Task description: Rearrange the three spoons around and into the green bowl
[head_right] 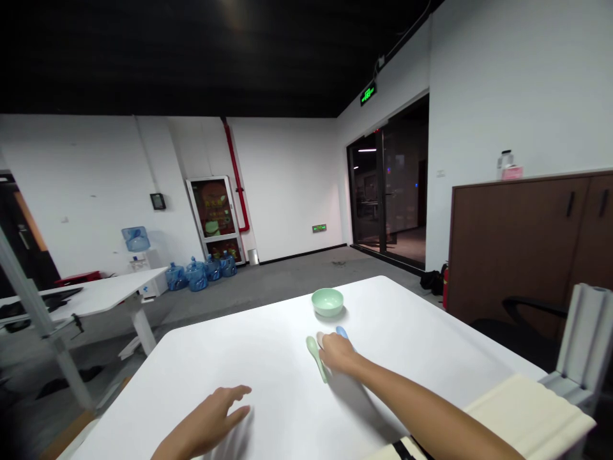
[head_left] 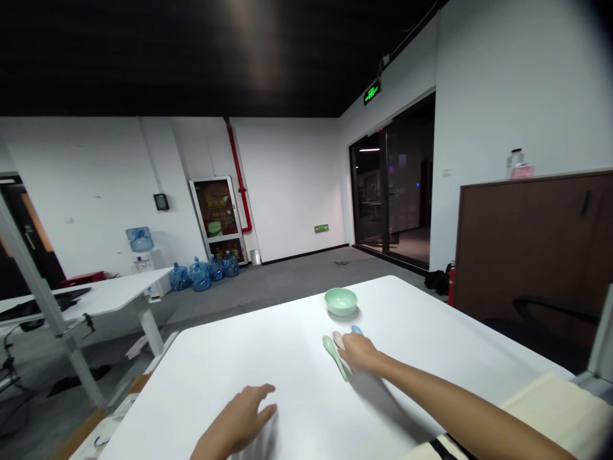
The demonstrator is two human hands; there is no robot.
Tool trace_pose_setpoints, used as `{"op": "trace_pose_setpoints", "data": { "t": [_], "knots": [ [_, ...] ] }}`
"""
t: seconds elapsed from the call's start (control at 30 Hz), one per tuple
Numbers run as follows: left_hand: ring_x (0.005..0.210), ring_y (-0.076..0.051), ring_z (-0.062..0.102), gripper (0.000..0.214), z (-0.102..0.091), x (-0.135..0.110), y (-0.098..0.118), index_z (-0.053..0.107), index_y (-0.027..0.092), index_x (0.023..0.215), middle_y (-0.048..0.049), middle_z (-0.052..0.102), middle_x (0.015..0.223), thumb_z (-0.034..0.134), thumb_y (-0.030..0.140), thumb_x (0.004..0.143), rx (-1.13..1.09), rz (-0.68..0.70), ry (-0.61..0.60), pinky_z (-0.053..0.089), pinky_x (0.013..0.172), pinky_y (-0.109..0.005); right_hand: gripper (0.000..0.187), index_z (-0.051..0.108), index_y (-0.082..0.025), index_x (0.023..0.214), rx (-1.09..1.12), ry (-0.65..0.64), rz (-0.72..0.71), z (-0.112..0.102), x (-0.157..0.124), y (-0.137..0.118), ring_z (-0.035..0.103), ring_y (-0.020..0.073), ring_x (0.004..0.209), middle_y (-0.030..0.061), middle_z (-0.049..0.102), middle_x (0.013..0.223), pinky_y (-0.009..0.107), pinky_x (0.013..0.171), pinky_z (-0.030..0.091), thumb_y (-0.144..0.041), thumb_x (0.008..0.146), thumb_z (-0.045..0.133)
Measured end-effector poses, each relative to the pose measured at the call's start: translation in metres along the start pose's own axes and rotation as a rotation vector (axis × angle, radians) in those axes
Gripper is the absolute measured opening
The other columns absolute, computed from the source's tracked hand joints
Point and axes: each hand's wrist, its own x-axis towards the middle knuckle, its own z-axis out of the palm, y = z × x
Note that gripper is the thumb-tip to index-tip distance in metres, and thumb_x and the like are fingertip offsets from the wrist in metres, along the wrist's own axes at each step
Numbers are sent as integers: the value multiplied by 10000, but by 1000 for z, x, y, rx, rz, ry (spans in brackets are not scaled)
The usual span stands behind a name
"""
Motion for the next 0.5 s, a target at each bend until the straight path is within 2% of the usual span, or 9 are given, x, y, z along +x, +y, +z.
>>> {"op": "trace_pose_setpoints", "data": {
  "t": [0.07,0.17,0.33,0.5],
  "knots": [
    [1189,-256,545,558,0,0,0,534,287,1311,-65,592,1306,428,579,847,4,2,1,401,1011,-379,252,582,-166,1005,-40,32,-65,1,-2,-5,652,260,896,134,687,948,325,736,421,-346,856,488],
    [1188,-251,547,554,1,1,-1,530,290,1314,-66,591,1305,425,579,853,7,4,3,399,1012,-378,336,534,-163,1096,-55,22,-83,5,-6,-13,654,266,899,131,675,953,327,742,421,-371,832,533],
    [1194,-248,542,559,2,3,-3,521,290,1324,-61,591,1306,422,581,857,13,10,0,395,1018,-371,333,526,-197,1105,-58,-12,-73,16,-7,-15,653,263,921,110,660,969,320,722,421,-333,804,567],
    [1190,-247,544,558,2,2,-2,522,297,1319,-63,586,1311,423,587,853,14,3,-6,399,1013,-375,355,537,-218,1109,71,-23,-16,22,-4,-11,654,254,894,111,675,985,297,661,406,-285,769,615]
  ]
}}
